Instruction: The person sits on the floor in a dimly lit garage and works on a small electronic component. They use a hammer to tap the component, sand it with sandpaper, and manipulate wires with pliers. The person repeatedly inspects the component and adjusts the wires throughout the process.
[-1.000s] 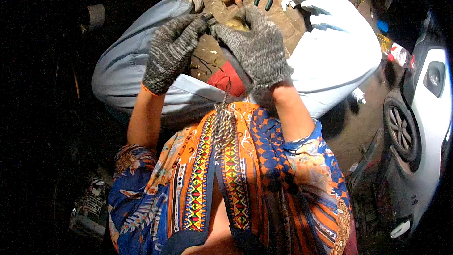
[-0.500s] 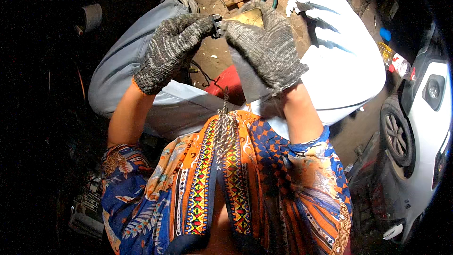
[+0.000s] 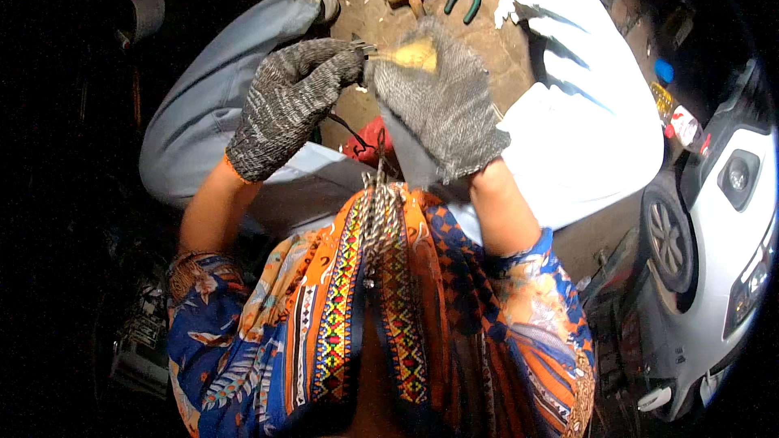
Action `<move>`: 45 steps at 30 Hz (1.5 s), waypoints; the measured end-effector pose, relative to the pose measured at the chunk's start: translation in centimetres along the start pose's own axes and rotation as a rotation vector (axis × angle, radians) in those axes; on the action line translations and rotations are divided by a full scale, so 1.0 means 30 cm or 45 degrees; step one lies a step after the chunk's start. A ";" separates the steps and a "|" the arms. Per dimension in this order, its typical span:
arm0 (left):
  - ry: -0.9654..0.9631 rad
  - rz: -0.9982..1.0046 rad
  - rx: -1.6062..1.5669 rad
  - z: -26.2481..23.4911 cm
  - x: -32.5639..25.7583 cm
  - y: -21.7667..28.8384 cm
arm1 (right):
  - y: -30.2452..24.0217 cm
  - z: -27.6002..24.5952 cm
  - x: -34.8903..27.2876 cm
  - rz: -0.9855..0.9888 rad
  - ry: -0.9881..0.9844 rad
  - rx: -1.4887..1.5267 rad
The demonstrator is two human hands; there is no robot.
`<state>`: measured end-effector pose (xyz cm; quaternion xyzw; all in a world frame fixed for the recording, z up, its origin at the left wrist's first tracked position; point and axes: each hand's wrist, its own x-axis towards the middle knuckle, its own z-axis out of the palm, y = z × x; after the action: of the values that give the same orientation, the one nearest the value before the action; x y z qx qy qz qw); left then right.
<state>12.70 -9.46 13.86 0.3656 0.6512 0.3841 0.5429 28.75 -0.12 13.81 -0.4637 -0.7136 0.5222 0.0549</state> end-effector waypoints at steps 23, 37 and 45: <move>-0.062 -0.152 -0.262 0.041 -0.066 -0.025 | 0.098 0.038 -0.035 -0.444 0.028 -0.197; 0.047 -0.070 -0.376 0.030 -0.075 0.083 | 0.052 0.020 0.000 -0.037 0.080 0.435; 0.129 -0.298 -0.387 -0.025 -0.074 0.108 | 0.045 -0.030 -0.048 0.163 0.026 0.793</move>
<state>12.47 -10.11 17.80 0.1816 0.6502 0.4302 0.5994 30.88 -0.50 13.72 -0.4740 -0.4880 0.7133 0.1685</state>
